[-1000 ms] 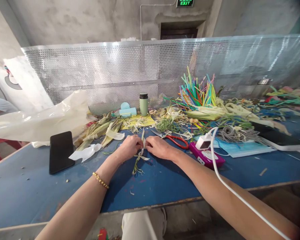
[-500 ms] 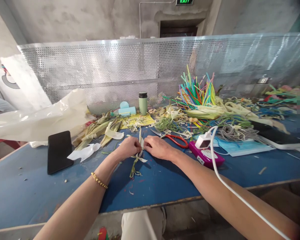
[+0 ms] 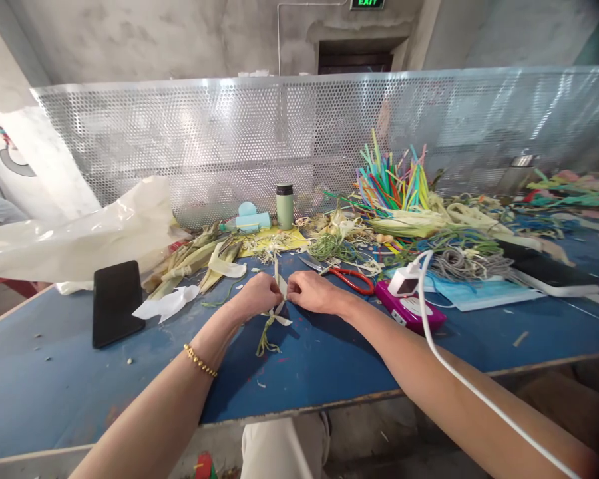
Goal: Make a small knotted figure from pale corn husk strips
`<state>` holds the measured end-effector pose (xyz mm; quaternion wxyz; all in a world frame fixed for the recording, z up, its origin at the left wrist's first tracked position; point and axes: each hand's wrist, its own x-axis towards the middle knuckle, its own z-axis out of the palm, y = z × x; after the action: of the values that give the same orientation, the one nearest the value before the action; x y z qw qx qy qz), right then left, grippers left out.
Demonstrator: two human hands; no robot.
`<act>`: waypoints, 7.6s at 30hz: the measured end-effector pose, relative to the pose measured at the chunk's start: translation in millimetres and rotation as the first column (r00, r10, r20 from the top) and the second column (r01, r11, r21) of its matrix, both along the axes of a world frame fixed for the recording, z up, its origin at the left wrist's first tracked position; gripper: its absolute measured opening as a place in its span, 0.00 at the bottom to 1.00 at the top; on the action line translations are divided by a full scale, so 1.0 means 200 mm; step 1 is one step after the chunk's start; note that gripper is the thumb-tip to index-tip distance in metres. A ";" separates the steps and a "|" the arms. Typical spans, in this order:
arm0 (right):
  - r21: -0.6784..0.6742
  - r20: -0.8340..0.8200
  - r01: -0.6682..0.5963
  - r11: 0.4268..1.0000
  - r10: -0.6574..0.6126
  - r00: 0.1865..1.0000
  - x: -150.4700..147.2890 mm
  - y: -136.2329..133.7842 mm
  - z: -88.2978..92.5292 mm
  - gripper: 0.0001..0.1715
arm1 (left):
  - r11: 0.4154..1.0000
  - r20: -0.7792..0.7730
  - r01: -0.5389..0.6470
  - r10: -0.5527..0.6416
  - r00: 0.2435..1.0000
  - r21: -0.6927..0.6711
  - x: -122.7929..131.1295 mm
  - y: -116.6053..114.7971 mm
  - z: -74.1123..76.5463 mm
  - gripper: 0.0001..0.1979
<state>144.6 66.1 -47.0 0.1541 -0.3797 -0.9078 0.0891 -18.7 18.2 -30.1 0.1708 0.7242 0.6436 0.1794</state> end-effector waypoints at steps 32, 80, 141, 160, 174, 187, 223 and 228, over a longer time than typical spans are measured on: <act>0.268 0.246 -0.116 0.956 0.049 0.968 0.02 -0.14 0.07 0.10 | 0.947 -0.173 0.215 -0.176 0.969 0.240 -0.02 -0.01 -0.03 0.10; 0.157 0.140 -0.036 0.987 0.014 0.990 0.00 -0.06 0.05 0.05 | 0.977 -0.269 0.057 0.000 0.963 0.206 0.00 -0.01 -0.07 0.08; 0.009 0.135 -0.062 0.998 0.061 0.989 -0.01 -0.09 0.08 0.09 | 0.998 -0.250 0.064 -0.055 0.967 0.025 -0.03 -0.01 0.00 0.12; -0.065 0.080 0.112 0.992 -0.107 0.991 -0.05 -0.10 0.10 0.05 | 0.993 -0.221 0.055 -0.032 0.975 0.100 -0.01 -0.02 0.00 0.12; 0.323 0.355 -0.203 0.924 0.081 0.931 -0.03 -0.25 0.12 0.14 | 0.971 -0.417 0.169 -0.086 0.905 0.167 0.02 -0.10 0.02 0.13; 0.020 0.182 -0.076 0.997 0.071 0.981 -0.04 -0.04 0.11 0.08 | 0.998 -0.246 -0.058 0.057 0.968 0.003 -0.01 -0.03 0.03 0.11; 0.181 -0.188 -0.134 0.974 0.168 0.968 0.01 -0.02 0.07 0.05 | 0.957 -0.134 0.197 -0.170 0.976 0.215 -0.05 -0.01 0.00 0.10; 0.162 -0.312 -0.156 0.974 0.201 0.929 0.00 -0.04 0.11 0.05 | 0.962 0.154 0.146 -0.184 0.971 0.230 -0.08 -0.02 0.10 0.07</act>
<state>145.2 59.0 -24.6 0.3186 -0.2641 -0.9045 0.1030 -34.7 14.0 -10.8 0.1607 0.7713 0.5399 0.2963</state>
